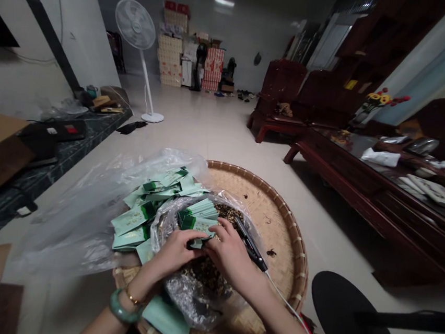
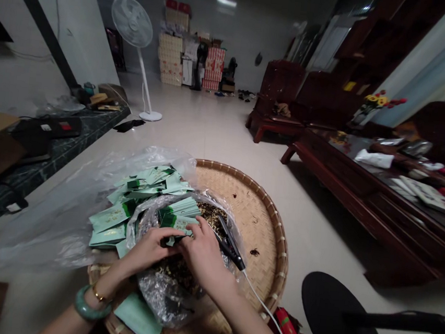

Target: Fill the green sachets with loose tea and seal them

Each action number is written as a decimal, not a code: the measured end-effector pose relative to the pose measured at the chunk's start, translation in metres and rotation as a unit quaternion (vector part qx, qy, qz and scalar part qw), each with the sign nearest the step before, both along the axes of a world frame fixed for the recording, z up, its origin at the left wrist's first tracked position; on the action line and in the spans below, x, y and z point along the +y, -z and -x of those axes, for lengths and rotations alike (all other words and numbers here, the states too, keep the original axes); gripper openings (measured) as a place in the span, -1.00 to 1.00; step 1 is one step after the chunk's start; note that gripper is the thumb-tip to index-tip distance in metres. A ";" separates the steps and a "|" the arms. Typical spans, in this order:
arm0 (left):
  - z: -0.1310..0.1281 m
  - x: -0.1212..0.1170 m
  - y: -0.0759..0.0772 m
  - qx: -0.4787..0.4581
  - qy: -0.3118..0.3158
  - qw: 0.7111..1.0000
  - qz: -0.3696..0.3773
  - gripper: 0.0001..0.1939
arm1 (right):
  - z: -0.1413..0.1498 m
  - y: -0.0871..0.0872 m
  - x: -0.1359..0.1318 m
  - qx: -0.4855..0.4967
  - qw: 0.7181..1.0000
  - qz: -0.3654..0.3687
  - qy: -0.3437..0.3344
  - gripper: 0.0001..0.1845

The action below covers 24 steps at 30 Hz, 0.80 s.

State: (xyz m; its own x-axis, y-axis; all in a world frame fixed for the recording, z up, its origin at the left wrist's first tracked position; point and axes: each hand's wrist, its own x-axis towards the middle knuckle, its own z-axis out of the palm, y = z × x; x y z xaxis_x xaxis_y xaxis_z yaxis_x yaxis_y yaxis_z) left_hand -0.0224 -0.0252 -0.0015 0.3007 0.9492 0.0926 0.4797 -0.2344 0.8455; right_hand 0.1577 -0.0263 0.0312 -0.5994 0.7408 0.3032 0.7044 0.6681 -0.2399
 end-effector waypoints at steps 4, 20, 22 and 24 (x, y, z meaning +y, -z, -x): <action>0.000 0.000 -0.007 -0.016 -0.001 1.000 0.015 -0.62 | 0.002 0.003 0.008 -0.005 1.000 0.002 0.001 -0.92; -0.023 0.013 -0.024 -0.287 -0.074 0.939 0.175 -0.52 | -0.002 0.013 0.031 0.501 0.788 0.341 0.111 -0.66; -0.025 0.012 -0.022 -0.311 -0.059 0.929 0.190 -0.52 | -0.001 0.013 0.032 0.522 0.768 0.347 0.129 -0.64; -0.027 0.010 -0.019 -0.314 -0.036 0.928 0.196 -0.48 | 0.000 0.014 0.030 0.539 0.760 0.336 0.140 -0.63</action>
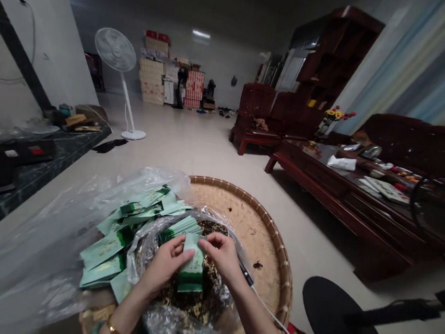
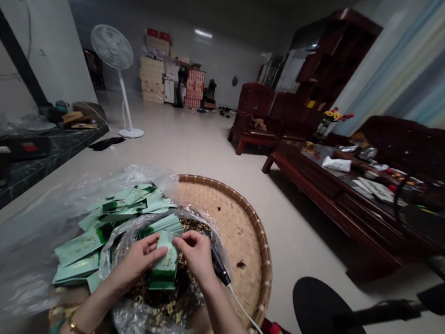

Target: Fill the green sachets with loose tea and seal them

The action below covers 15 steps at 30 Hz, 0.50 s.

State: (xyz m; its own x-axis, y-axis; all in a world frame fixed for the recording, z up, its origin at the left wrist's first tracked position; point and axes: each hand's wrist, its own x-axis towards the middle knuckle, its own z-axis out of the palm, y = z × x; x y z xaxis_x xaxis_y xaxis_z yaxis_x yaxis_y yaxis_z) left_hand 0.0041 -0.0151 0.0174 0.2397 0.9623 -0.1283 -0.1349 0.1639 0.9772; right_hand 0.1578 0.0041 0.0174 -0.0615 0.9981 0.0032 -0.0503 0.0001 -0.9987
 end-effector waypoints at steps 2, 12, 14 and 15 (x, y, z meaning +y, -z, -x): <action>0.000 -0.001 0.003 0.040 0.012 0.999 -0.019 -0.43 | 0.000 -0.002 -0.004 0.005 1.000 -0.022 0.014 -0.66; 0.006 -0.003 0.008 0.172 -0.031 0.968 -0.178 -0.76 | -0.025 -0.055 -0.044 -0.283 0.852 -0.440 -0.024 -0.84; 0.007 -0.005 0.006 0.175 -0.033 0.965 -0.191 -0.77 | -0.025 -0.058 -0.047 -0.345 0.817 -0.461 -0.023 -0.82; 0.008 -0.006 0.005 0.177 -0.033 0.964 -0.197 -0.77 | -0.024 -0.058 -0.047 -0.372 0.802 -0.467 -0.017 -0.81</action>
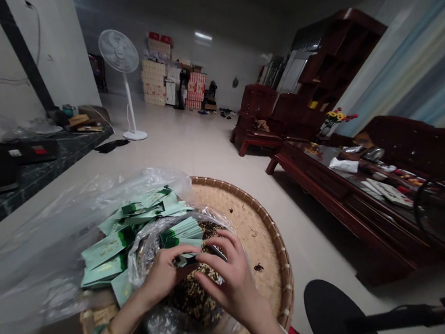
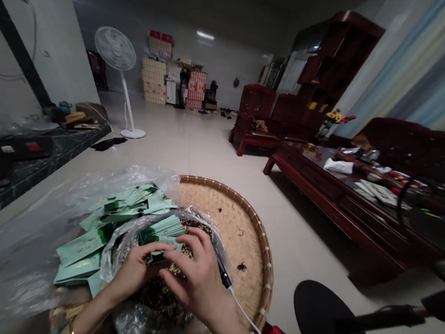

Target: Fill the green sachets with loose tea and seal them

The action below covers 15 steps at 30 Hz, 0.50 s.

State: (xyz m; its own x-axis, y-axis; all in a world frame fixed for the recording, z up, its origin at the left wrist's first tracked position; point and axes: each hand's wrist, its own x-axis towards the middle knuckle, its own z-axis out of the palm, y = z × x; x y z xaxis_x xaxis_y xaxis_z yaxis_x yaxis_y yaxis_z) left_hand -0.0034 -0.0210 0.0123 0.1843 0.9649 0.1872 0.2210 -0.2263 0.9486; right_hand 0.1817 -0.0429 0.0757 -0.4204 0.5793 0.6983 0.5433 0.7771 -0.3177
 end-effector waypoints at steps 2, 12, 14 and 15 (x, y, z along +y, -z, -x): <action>0.000 -0.002 -0.002 0.007 0.007 1.000 -0.009 -0.78 | 0.002 0.001 0.001 -0.032 0.999 -0.023 0.026 -0.85; 0.007 -0.003 -0.008 0.168 0.060 0.984 -0.008 -0.92 | -0.010 0.000 0.011 -0.033 0.994 0.103 -0.018 -0.79; 0.010 -0.001 -0.009 0.188 0.069 0.979 -0.030 -0.93 | -0.011 0.000 0.013 -0.038 0.992 0.120 -0.021 -0.81; 0.011 0.001 -0.009 0.194 0.073 0.977 -0.043 -0.90 | -0.011 0.001 0.014 -0.039 0.992 0.122 -0.021 -0.81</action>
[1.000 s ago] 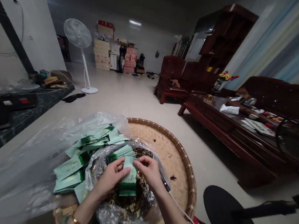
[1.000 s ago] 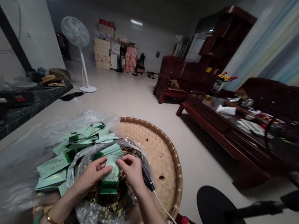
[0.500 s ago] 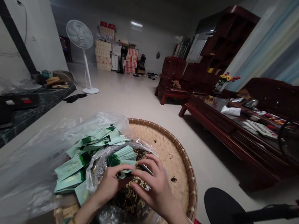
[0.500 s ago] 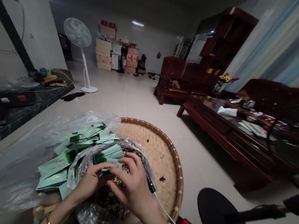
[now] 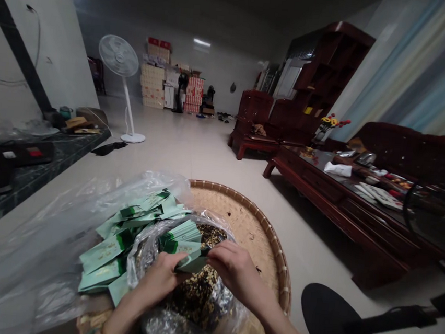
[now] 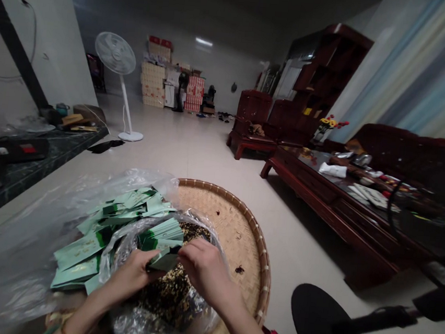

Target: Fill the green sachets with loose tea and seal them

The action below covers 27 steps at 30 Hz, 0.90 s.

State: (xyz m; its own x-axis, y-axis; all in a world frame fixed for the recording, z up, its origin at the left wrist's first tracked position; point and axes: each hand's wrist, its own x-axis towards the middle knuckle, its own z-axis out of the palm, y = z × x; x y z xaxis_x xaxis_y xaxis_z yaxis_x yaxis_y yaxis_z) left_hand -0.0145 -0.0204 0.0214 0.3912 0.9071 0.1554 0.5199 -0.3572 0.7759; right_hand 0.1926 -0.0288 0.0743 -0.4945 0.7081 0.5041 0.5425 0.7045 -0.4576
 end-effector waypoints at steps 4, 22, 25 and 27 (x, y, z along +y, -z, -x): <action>0.001 0.003 -0.001 0.005 0.008 1.000 -0.030 -0.82 | 0.005 0.004 0.000 0.006 1.000 -0.009 0.006 -0.80; -0.003 -0.005 0.018 -0.030 -0.010 0.997 -0.066 -0.65 | 0.024 -0.026 -0.022 -0.203 0.971 0.115 0.047 -0.88; -0.004 -0.007 0.019 -0.019 -0.006 0.997 -0.070 -0.63 | 0.031 -0.029 -0.018 -0.266 0.952 0.138 0.066 -0.91; -0.004 -0.008 0.018 -0.013 -0.005 0.998 -0.059 -0.60 | 0.034 -0.028 -0.015 -0.289 0.945 0.139 0.070 -0.88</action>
State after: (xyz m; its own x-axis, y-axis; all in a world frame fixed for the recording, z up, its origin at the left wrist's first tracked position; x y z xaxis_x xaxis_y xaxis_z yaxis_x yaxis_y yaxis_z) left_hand -0.0100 -0.0284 0.0038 0.3760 0.8863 0.2705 0.5051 -0.4407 0.7420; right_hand 0.1589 -0.0437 0.1024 -0.5223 0.8520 -0.0369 0.8369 0.5038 -0.2142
